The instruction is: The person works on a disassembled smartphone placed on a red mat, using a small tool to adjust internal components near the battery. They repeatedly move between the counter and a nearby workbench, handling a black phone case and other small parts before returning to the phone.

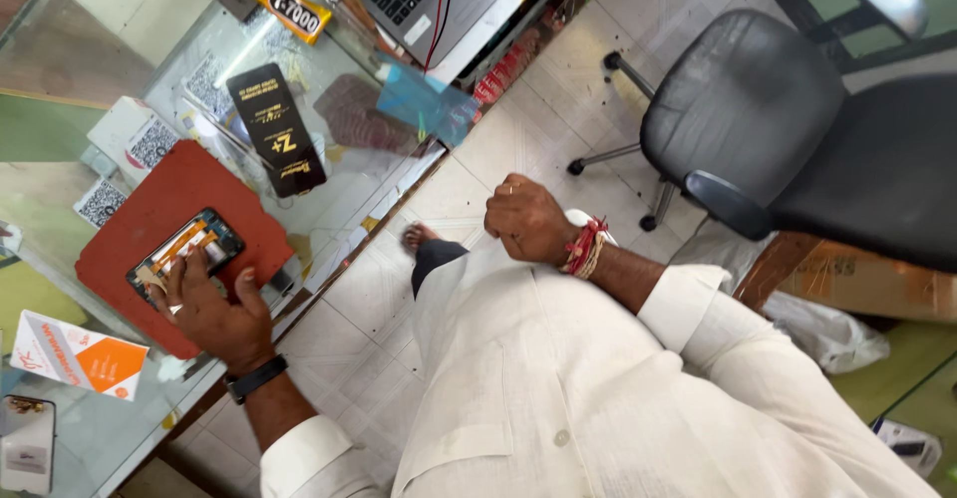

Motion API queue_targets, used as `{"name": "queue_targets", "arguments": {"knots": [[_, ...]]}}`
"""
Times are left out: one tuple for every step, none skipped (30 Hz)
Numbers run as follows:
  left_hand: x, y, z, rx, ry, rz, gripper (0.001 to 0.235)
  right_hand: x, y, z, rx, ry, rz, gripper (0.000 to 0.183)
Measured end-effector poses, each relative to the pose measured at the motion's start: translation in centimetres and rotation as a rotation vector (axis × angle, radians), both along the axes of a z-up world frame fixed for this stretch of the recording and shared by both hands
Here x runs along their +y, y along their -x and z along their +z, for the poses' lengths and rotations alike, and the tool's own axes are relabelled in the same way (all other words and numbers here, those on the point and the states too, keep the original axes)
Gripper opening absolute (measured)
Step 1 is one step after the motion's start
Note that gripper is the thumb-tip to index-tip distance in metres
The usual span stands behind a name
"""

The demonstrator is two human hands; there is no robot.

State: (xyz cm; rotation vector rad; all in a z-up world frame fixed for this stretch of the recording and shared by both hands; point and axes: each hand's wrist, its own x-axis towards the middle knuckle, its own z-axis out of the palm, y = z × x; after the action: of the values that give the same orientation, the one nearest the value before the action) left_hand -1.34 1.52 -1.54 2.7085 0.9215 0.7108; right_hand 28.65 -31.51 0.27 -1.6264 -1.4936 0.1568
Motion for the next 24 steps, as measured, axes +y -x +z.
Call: {"name": "queue_targets", "arguments": {"knots": [[-0.1,-0.2,0.0,-0.022,0.007,-0.01,0.055,-0.2,-0.7,-0.1,0.008,0.007,0.011,0.017],[-0.1,-0.2,0.0,-0.039,0.011,-0.022,0.052,-0.4,-1.1,-0.2,0.021,0.011,0.02,0.016],[-0.2,-0.3,0.0,-0.056,0.014,-0.033,0.049,-0.4,-1.6,-0.4,0.034,0.015,0.03,0.015],[-0.2,-0.4,0.1,-0.042,-0.003,-0.023,0.05,-0.2,-2.1,-0.6,0.041,0.033,0.033,0.015],[-0.1,-0.3,0.3,-0.027,-0.02,-0.013,0.051,0.0,-2.5,-0.9,0.049,0.052,0.036,0.016],[-0.2,-0.6,0.3,-0.017,-0.032,-0.008,0.052,-0.1,-3.1,-1.1,0.052,0.075,0.034,0.016],[-0.1,-0.9,0.4,-0.01,-0.043,-0.005,0.052,0.0,-3.8,-1.5,0.027,0.062,0.033,0.015],[-0.5,-0.8,0.6,-0.003,-0.051,0.006,0.052,-0.1,-4.7,-2.0,0.003,0.053,0.04,0.014],[-0.6,-0.8,0.7,0.005,-0.059,0.017,0.052,-0.1,-5.4,-2.5,-0.021,0.043,0.047,0.014],[-0.8,-0.6,0.9,0.002,-0.041,0.01,0.055,-0.1,-6.1,-3.1,0.0,0.036,0.001,0.016],[-0.4,-0.7,0.9,-0.002,-0.023,0.004,0.059,-0.2,-6.7,-3.8,0.022,0.029,-0.045,0.018],[-0.4,-1.0,0.8,-0.011,-0.015,0.025,0.062,-0.3,-7.6,-4.5,0.011,0.069,-0.032,0.015],[-0.2,-1.3,0.5,-0.004,-0.027,0.02,0.066,-1.0,-8.3,-5.1,-0.003,0.109,-0.018,0.012],[-0.4,-0.5,0.7,0.015,-0.048,0.039,0.069,-0.7,-8.5,-6.1,0.037,0.097,-0.032,0.012],[-0.3,-0.4,0.4,-0.027,-0.015,0.038,0.07,-0.9,-8.5,-6.6,0.034,0.142,-0.086,0.011],[-0.5,-0.2,0.3,-0.05,0.053,0.059,0.07,-0.9,-8.8,-7.3,-0.009,0.218,-0.047,0.012],[-0.1,0.0,0.2,-0.03,0.076,0.049,0.073,-0.6,-8.7,-8.3,0.007,0.253,-0.062,0.014],[-0.1,0.2,-0.1,-0.092,0.205,0.051,0.073,-0.3,-8.7,-9.2,0.014,0.268,-0.047,0.013],[0.3,0.7,-0.1,-0.012,0.049,0.047,0.074,0.4,-8.6,-10.5,0.013,0.274,-0.02,0.016],[0.5,0.3,-0.4,-0.013,0.011,0.033,0.073,0.4,-8.7,-11.7,0.007,0.284,-0.014,0.019],[0.5,0.2,-0.5,-0.01,-0.026,0.019,0.071,0.9,-9.1,-12.9,0.033,0.314,0.055,0.017],[0.4,0.3,-0.3,0.014,-0.025,0.027,0.071,1.4,-9.3,-13.7,0.056,0.358,0.093,0.016],[0.4,0.4,0.0,0.038,-0.024,0.035,0.071,2.5,-9.6,-14.3,0.078,0.402,0.131,0.014],[0.4,0.4,0.4,0.055,-0.02,0.024,0.072,3.2,-9.6,-14.4,0.041,0.455,0.152,0.012]]}}
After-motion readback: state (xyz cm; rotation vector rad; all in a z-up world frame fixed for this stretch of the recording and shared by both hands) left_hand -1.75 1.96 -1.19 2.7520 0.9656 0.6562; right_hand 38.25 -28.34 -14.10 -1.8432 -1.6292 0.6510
